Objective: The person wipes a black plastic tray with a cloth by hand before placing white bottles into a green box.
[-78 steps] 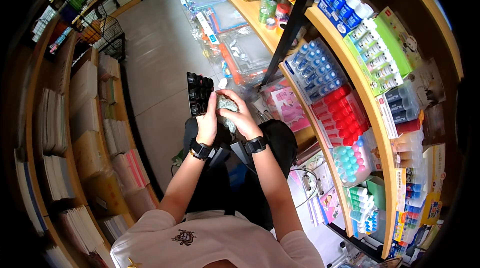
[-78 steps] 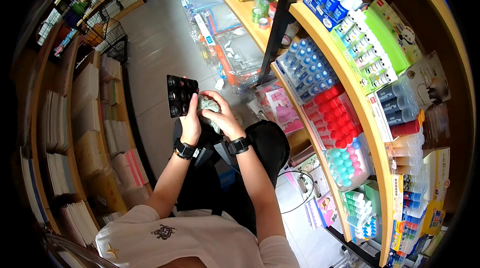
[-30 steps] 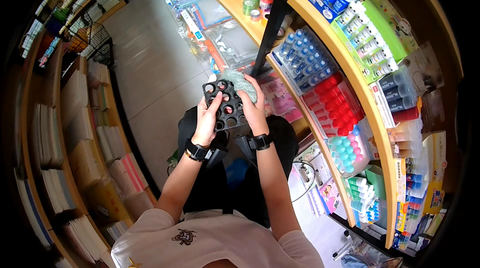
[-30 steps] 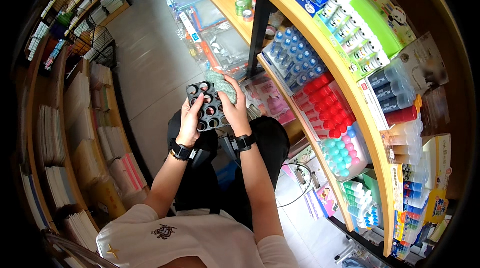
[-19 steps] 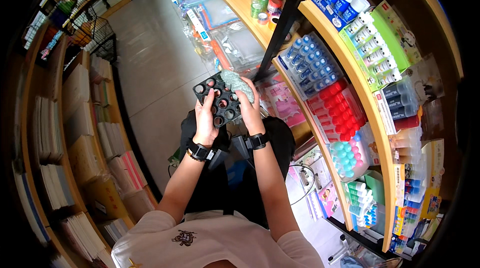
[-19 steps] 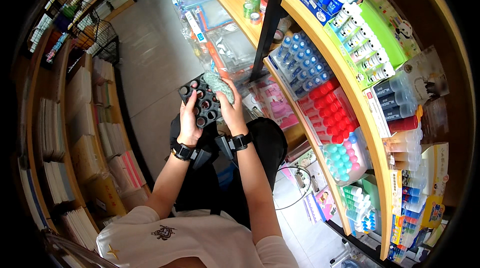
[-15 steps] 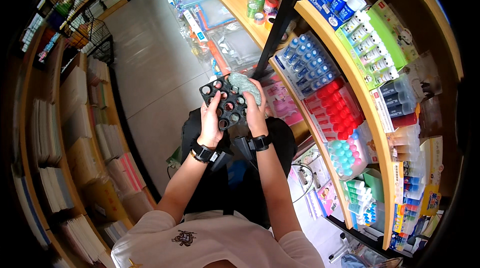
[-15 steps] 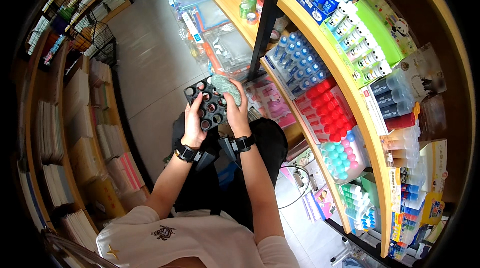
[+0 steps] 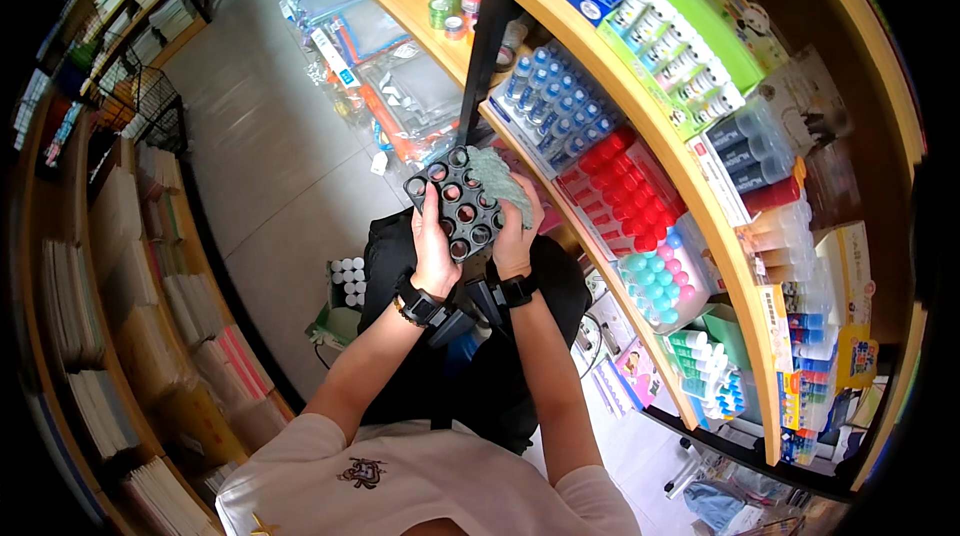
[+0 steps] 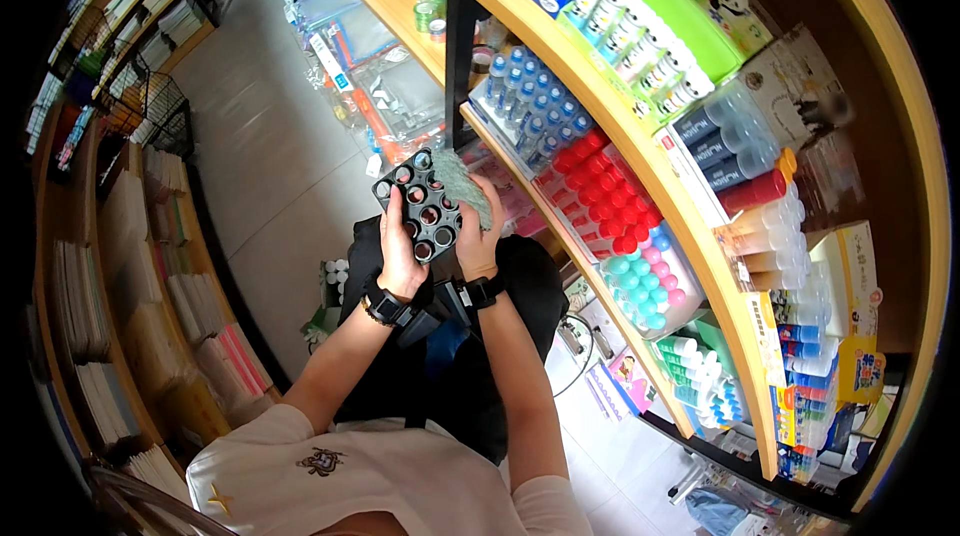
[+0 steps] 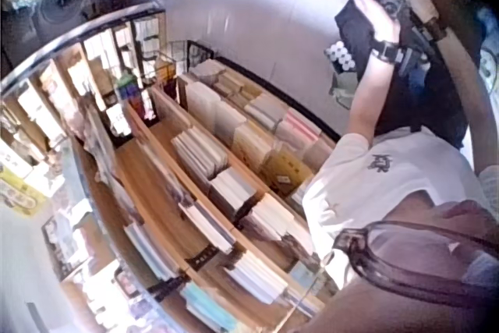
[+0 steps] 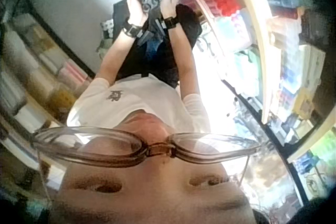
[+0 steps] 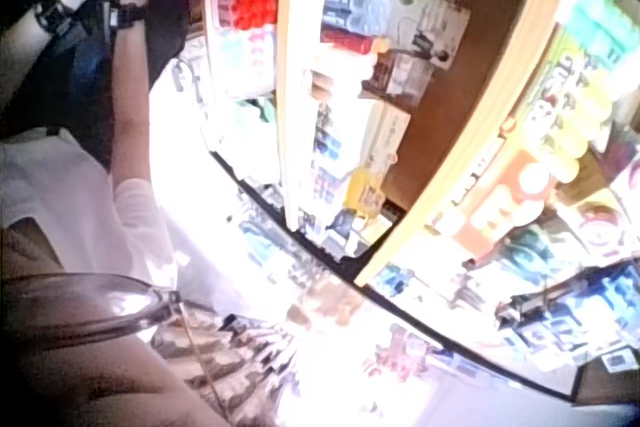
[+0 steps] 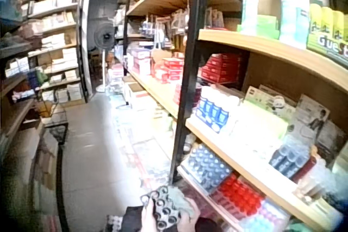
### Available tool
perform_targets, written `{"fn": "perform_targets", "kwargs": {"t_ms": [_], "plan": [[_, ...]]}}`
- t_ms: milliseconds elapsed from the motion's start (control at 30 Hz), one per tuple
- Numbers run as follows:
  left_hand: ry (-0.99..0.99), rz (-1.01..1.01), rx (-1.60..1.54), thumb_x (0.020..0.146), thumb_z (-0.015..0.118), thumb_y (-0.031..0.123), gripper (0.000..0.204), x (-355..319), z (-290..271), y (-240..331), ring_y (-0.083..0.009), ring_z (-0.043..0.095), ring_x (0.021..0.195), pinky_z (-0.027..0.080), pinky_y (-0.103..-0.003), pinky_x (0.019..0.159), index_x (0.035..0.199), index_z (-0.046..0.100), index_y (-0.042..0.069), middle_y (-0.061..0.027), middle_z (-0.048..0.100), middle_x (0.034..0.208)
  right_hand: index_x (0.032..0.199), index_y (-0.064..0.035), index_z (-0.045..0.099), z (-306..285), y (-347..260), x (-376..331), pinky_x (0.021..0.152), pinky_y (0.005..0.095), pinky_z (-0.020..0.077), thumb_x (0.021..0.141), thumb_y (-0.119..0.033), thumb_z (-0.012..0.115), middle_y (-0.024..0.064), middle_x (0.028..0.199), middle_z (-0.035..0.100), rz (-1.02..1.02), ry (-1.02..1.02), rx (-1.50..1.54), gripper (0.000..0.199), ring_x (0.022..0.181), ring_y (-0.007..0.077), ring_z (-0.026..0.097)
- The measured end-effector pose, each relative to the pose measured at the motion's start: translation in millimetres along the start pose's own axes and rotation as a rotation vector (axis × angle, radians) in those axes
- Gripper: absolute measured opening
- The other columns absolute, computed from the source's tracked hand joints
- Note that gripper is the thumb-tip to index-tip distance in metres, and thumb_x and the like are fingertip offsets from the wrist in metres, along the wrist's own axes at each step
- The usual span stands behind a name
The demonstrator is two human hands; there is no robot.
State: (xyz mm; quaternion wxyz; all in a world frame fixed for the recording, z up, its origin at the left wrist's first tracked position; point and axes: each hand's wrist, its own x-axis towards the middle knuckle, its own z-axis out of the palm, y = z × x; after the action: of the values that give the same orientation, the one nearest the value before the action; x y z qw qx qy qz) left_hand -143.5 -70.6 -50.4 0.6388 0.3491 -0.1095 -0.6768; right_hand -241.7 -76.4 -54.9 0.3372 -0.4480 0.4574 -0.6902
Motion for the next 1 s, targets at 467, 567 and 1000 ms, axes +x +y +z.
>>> {"fn": "perform_targets", "kwargs": {"t_ms": [467,567,1000], "plan": [[0.061,-0.128,-0.054,0.091,0.049,0.046,0.036,5,7,-10,-0.0112,0.059,0.071,0.048,-0.023,0.053,0.097,0.054,0.011,-0.0003,0.061,0.086,0.094,0.0038,0.054,4,-8,6,0.074,0.0298,0.0433,0.079,-0.005,0.046,0.0107,0.083,0.059,-0.025,0.117,-0.126,0.020,0.079,0.0185,0.056],[0.078,-0.159,-0.036,0.091,0.048,0.047,0.037,11,-6,0,-0.0084,0.058,0.070,0.039,-0.017,0.042,0.094,0.055,0.011,0.0007,0.060,0.082,0.095,0.0032,0.054,12,-2,5,0.074,0.0317,0.0442,0.079,-0.005,0.047,0.0114,0.083,0.059,-0.029,0.065,-0.127,0.020,0.078,0.0208,0.057],[0.037,-0.077,0.039,0.090,0.055,0.023,0.027,7,-33,63,-0.0157,0.061,0.076,0.048,-0.025,0.062,0.115,0.049,0.013,-0.0023,0.059,0.093,0.105,0.0025,0.054,61,19,-4,0.089,0.0324,0.0372,0.085,-0.011,0.047,0.0121,0.106,0.054,0.138,0.084,0.003,0.025,0.099,0.0230,0.050]]}}
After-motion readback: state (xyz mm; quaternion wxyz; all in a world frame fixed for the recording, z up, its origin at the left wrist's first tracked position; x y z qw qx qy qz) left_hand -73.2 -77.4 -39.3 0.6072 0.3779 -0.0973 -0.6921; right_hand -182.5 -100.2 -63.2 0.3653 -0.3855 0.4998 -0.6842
